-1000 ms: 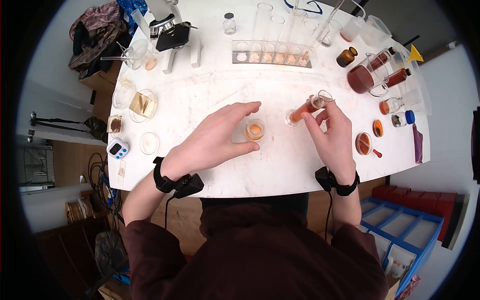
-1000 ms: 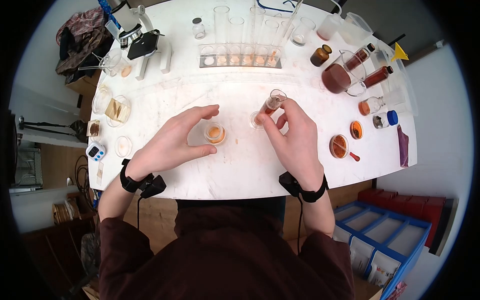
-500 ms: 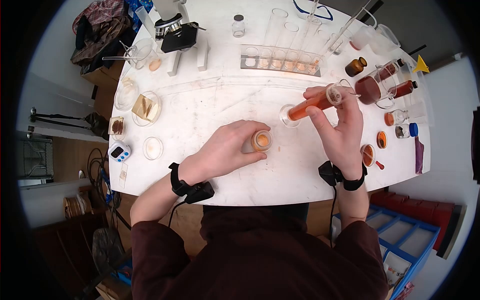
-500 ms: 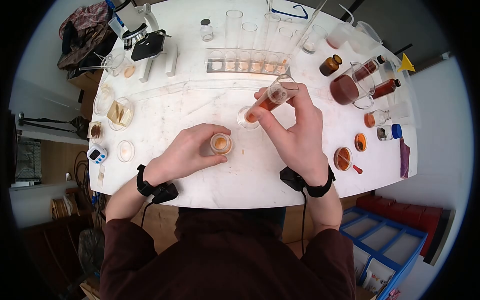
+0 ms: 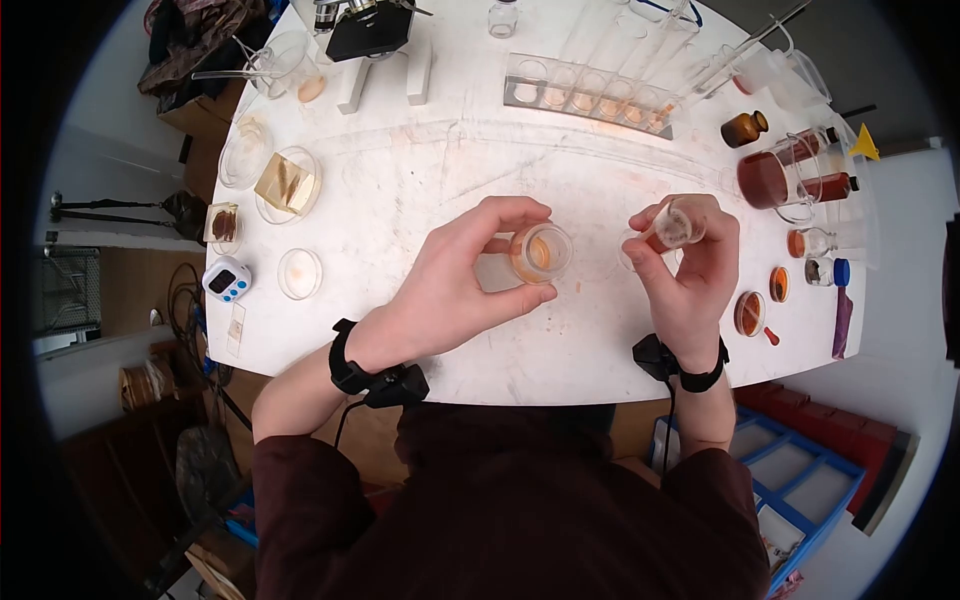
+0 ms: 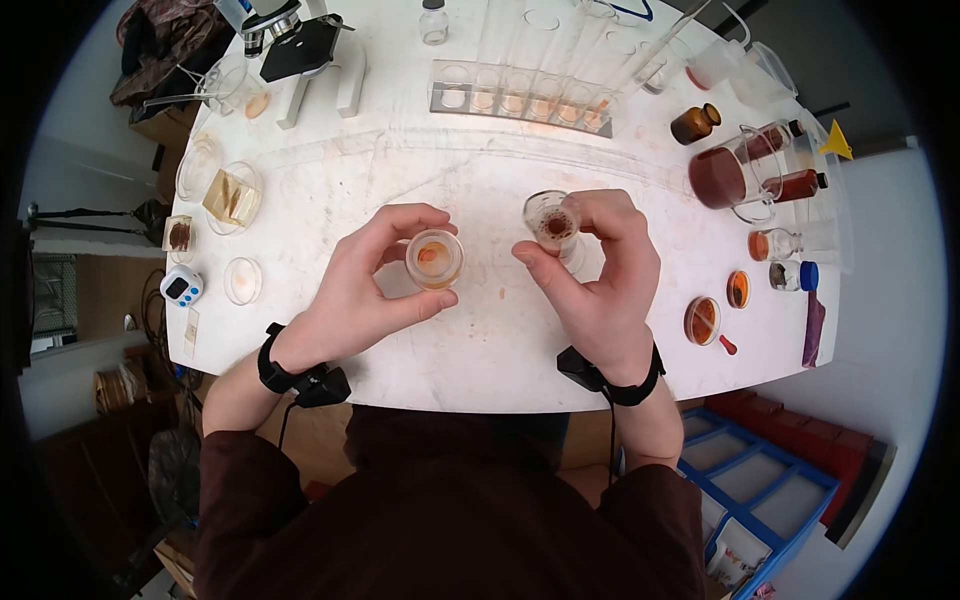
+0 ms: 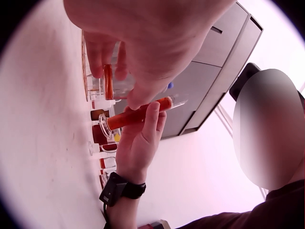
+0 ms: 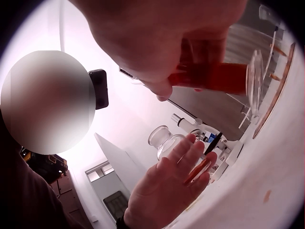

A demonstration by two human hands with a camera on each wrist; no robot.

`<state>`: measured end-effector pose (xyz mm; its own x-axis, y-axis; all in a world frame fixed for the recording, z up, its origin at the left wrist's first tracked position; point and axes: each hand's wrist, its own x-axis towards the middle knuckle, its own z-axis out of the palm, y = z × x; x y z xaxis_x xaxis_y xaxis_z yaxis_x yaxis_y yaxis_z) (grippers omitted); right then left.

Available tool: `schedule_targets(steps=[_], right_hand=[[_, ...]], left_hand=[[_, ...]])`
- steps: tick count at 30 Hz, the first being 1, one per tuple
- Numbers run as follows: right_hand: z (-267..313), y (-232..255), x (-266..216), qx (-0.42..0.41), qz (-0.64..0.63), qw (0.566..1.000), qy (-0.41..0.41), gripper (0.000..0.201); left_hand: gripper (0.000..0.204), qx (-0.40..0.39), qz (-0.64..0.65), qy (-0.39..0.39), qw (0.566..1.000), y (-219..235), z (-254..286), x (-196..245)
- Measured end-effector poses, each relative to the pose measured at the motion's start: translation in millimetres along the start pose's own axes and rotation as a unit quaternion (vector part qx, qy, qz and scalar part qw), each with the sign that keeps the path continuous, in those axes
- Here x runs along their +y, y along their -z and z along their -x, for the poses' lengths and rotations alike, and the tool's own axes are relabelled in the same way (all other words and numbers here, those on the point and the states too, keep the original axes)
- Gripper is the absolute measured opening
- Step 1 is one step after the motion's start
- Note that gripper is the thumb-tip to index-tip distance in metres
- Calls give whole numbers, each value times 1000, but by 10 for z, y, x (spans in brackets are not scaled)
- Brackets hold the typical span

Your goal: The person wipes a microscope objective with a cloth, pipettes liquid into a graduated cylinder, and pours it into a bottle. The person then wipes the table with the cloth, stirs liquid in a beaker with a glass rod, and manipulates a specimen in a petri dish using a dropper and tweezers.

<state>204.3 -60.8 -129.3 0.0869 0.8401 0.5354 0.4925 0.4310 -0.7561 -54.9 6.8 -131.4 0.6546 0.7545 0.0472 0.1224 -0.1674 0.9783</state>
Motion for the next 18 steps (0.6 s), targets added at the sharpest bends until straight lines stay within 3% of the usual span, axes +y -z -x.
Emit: schedule_targets(steps=[3, 8, 10, 18], right_hand=[[-24, -4, 24, -19, 42, 997, 57, 46], [-62, -14, -68, -55, 100, 991, 63, 47], [-51, -12, -79, -63, 115, 990, 60, 48], [-40, -17, -72, -73, 134, 985, 84, 51]], left_hand=[[60, 3, -9, -15, 1000, 0, 26, -21], [60, 8, -72, -64, 995, 17, 38, -62], [62, 27, -108, -136, 984, 7, 31, -119], [64, 60, -123, -141, 980, 3, 7, -170]])
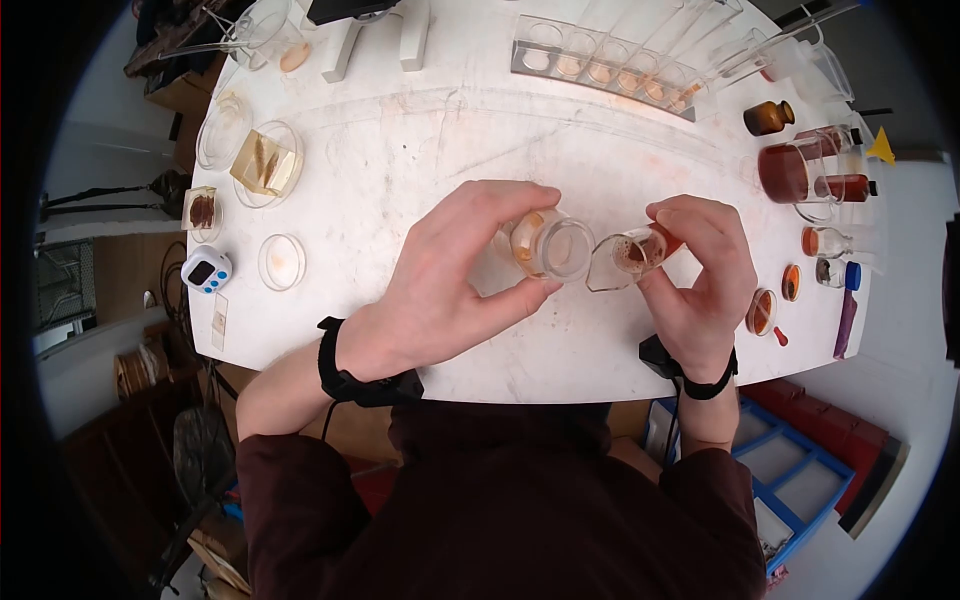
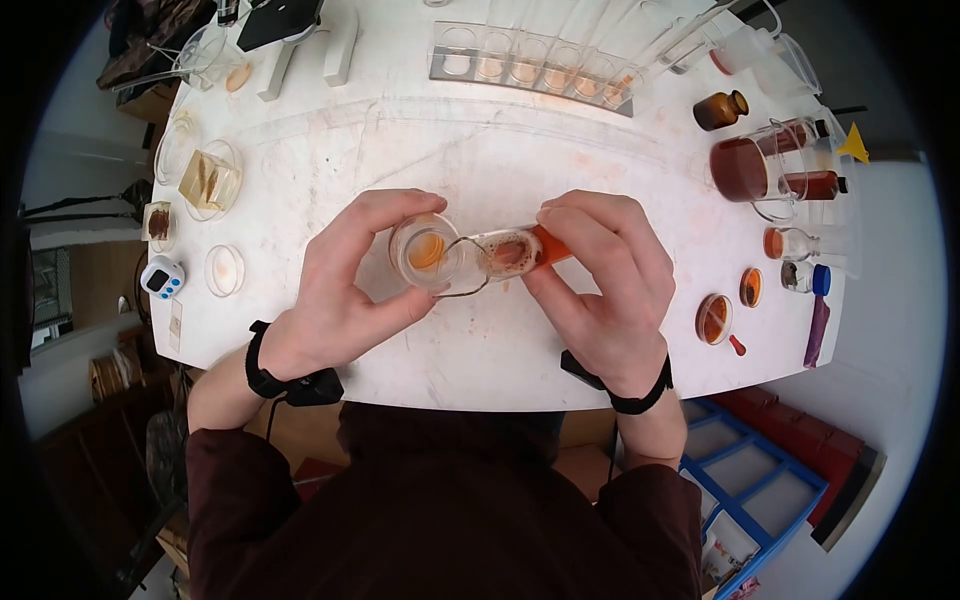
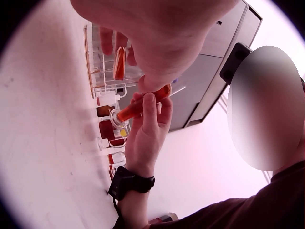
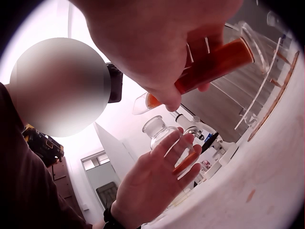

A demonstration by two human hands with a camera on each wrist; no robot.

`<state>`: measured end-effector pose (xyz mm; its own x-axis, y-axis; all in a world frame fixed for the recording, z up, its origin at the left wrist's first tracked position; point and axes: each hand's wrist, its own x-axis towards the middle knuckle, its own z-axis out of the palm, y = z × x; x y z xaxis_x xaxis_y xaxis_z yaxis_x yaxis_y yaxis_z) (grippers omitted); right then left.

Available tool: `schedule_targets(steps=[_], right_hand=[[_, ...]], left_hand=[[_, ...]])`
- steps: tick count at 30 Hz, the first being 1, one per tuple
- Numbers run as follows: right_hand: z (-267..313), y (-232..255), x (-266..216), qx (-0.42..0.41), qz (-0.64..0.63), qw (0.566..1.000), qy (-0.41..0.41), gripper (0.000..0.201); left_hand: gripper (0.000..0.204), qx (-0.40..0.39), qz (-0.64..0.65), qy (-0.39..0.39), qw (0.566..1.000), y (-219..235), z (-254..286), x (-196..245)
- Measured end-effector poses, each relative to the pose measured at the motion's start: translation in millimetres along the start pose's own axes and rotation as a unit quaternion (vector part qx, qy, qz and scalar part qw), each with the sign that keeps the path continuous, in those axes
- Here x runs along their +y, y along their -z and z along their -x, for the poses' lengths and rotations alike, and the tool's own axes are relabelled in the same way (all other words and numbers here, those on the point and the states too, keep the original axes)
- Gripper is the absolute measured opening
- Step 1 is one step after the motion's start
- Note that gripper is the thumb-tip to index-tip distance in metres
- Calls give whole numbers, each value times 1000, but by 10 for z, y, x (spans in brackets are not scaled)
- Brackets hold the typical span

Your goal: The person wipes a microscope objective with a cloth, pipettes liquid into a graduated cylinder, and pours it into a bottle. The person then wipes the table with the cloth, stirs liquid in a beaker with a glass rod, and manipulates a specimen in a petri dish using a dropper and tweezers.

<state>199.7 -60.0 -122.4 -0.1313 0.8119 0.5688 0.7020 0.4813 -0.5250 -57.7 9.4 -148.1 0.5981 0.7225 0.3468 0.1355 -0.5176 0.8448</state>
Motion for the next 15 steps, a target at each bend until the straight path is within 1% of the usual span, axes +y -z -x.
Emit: schedule_targets(steps=[4, 7, 13, 15], right_hand=[[-16, 16, -9, -11, 6, 1000, -3, 51], [-20, 6, -14, -3, -2, 1000, -4, 51], [-49, 9, -10, -1, 25, 1000, 2, 48], [-60, 19, -9, 3, 33, 999, 18, 48]], left_hand=[[66, 0, -26, -18, 1000, 13, 1, 19], [66, -2, -25, -25, 999, 20, -1, 16], [66, -16, -20, -13, 1000, 17, 13, 34], [66, -19, -19, -17, 999, 11, 25, 17]])
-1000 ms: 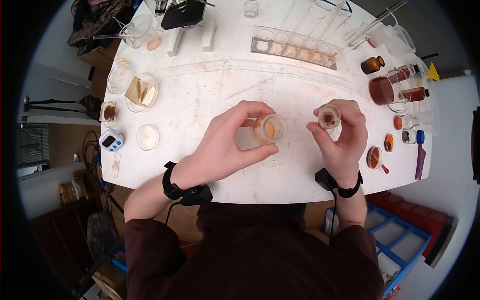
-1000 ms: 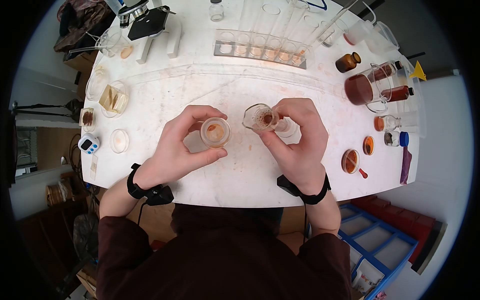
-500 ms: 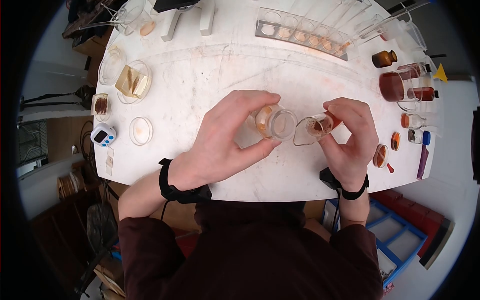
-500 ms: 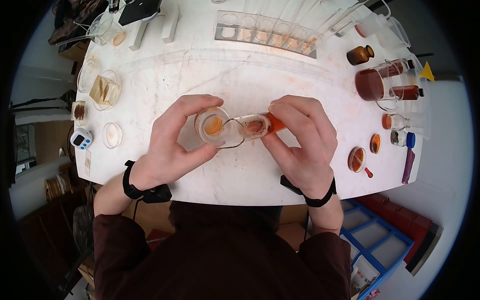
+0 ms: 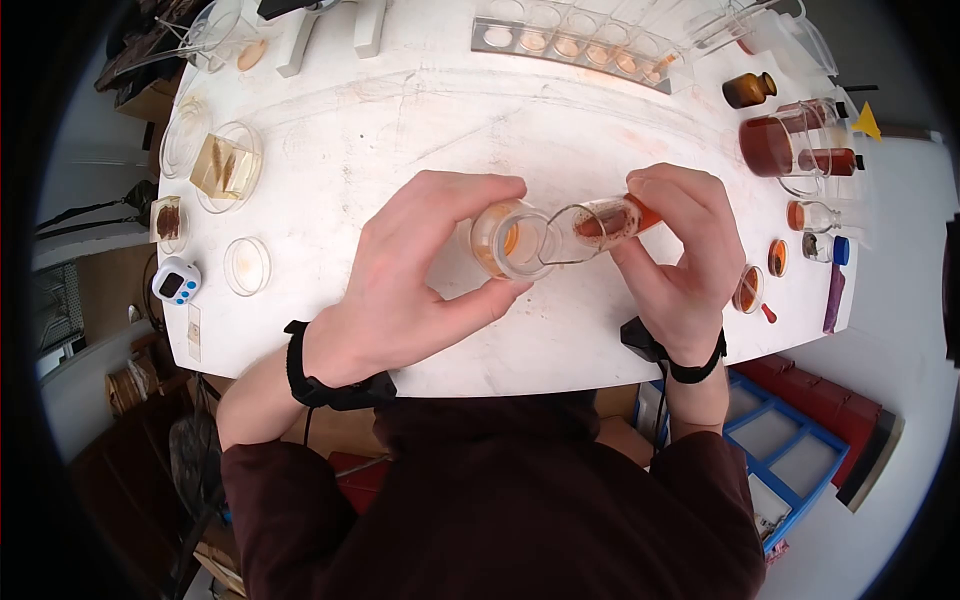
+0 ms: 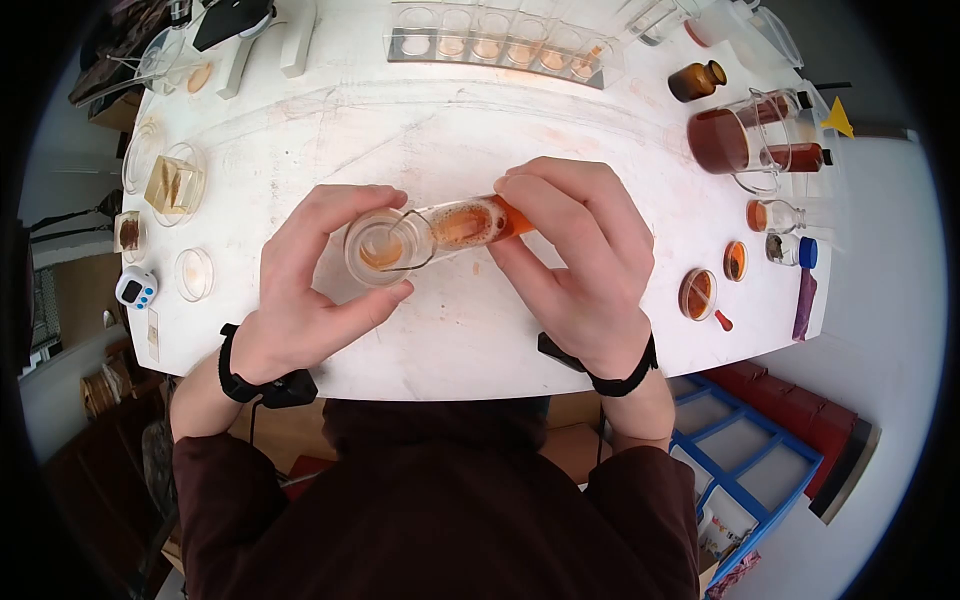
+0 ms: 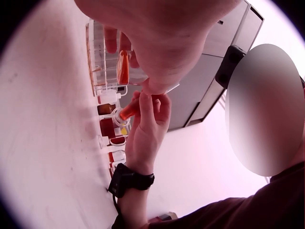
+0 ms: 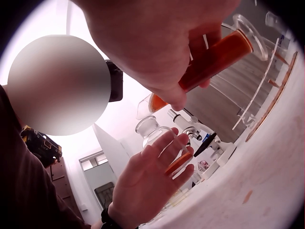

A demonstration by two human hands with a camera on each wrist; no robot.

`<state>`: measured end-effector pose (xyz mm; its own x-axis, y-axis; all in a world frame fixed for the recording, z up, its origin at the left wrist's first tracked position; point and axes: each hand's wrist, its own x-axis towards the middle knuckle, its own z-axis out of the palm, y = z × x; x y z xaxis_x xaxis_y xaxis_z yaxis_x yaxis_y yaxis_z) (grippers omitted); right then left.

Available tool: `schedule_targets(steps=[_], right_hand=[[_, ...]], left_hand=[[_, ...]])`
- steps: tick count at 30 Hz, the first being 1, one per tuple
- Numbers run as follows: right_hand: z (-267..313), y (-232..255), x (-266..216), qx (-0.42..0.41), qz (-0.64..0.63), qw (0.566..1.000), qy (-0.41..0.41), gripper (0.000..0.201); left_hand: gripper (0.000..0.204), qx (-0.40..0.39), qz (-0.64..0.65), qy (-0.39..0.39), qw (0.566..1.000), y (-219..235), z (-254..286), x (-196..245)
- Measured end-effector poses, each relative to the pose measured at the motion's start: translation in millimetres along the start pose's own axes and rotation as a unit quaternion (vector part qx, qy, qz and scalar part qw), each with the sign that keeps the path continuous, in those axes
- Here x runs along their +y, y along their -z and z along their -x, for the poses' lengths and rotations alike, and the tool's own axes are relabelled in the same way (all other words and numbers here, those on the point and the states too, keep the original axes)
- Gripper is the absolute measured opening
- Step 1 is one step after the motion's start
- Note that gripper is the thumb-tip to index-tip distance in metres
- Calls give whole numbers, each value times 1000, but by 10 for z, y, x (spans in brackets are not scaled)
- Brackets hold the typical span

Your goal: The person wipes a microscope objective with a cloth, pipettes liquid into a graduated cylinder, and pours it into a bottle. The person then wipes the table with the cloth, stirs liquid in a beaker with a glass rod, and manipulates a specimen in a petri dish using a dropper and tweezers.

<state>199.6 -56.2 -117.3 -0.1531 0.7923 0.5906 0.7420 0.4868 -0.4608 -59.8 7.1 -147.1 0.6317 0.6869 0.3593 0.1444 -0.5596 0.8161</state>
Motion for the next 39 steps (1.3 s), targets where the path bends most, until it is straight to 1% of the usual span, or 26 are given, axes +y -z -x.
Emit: schedule_targets(steps=[6, 10, 15, 20, 25, 30, 39], right_hand=[[4, -17, 21, 21, -3, 1000, 4, 47], [8, -24, 22, 19, -8, 1000, 2, 48], [11, -24, -20, -2, 6, 1000, -29, 51], [4, -35, -11, -14, 8, 1000, -14, 51], [0, -45, -9, -28, 8, 1000, -9, 52], [4, -15, -40, -61, 1, 997, -42, 56], [-27, 32, 14, -80, 29, 996, -15, 55]], left_hand=[[66, -4, -7, -8, 1000, -18, 6, -14], [65, -5, -21, -3, 1000, -18, -2, -2], [64, 1, -22, 3, 1000, -23, -1, -17], [65, -5, -27, 18, 999, -4, 4, -7], [66, -5, -32, 11, 999, -19, 5, -26], [66, -7, -37, 8, 999, -28, 3, -26], [64, -14, -52, 15, 998, -44, 6, -47]])
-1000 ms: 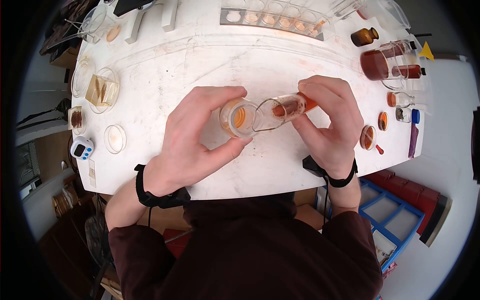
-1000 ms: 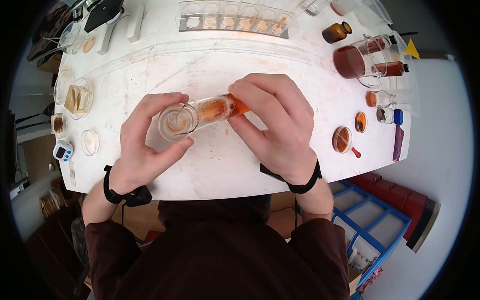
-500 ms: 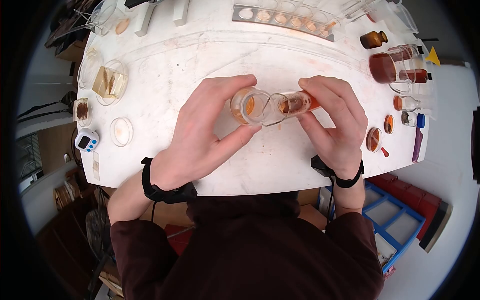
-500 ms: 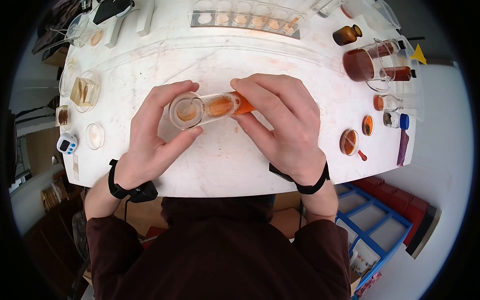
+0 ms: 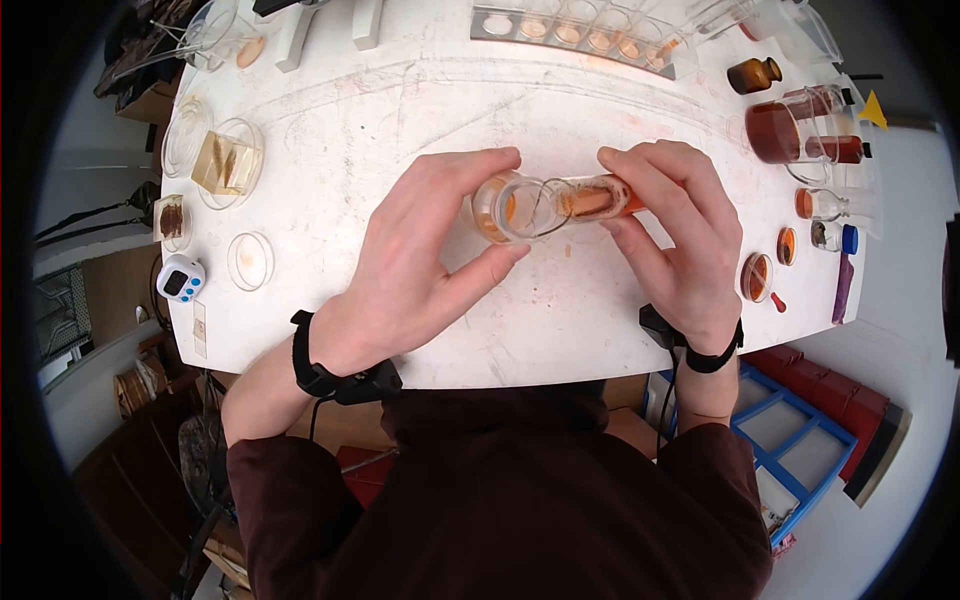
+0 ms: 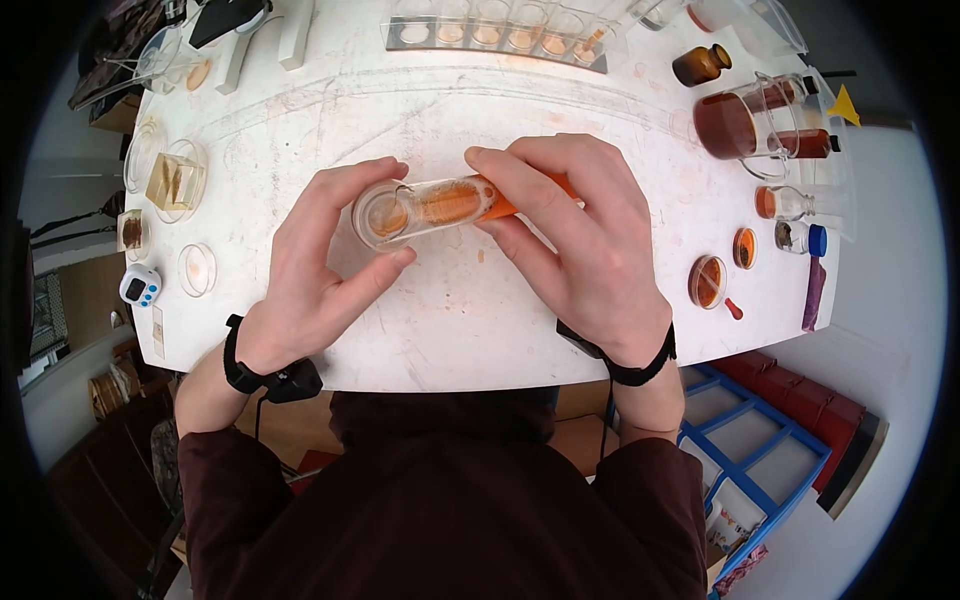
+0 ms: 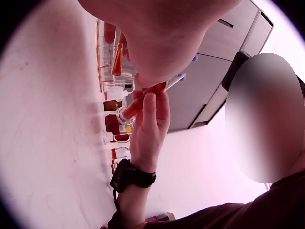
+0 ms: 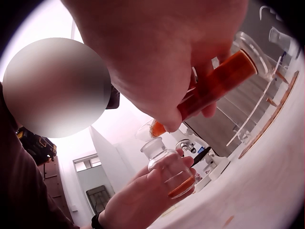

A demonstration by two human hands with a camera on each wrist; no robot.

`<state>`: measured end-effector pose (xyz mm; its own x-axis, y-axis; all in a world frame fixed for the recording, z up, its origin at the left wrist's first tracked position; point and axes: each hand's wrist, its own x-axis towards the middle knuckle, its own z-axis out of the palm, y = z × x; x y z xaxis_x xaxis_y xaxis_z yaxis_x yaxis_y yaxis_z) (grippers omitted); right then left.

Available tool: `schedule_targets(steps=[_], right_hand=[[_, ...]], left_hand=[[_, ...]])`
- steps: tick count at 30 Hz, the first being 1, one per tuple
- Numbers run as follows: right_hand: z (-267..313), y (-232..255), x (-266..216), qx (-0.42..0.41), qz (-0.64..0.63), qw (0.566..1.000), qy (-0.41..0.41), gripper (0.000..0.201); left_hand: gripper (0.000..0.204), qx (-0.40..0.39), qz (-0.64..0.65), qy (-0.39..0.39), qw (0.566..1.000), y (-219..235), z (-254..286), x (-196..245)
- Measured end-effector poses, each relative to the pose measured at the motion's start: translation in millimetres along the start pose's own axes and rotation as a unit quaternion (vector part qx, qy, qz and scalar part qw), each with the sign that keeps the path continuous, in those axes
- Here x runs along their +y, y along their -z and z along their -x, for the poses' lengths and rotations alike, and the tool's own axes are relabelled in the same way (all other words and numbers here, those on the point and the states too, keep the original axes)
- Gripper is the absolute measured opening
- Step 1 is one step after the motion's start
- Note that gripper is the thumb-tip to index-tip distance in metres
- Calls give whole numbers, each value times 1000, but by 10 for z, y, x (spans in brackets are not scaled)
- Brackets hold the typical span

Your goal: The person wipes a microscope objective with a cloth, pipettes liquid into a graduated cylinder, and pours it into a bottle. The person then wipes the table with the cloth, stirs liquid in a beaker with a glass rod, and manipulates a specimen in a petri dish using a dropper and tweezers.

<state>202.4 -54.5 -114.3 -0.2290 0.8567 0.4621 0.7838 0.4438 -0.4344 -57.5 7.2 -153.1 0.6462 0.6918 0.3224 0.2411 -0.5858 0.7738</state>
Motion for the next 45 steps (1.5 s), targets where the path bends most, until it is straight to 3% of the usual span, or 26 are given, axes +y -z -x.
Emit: schedule_targets(steps=[45], right_hand=[[9, 134, -9, -17, 82, 996, 22, 51]], left_hand=[[61, -15, -9, 16, 1000, -48, -8, -17]])
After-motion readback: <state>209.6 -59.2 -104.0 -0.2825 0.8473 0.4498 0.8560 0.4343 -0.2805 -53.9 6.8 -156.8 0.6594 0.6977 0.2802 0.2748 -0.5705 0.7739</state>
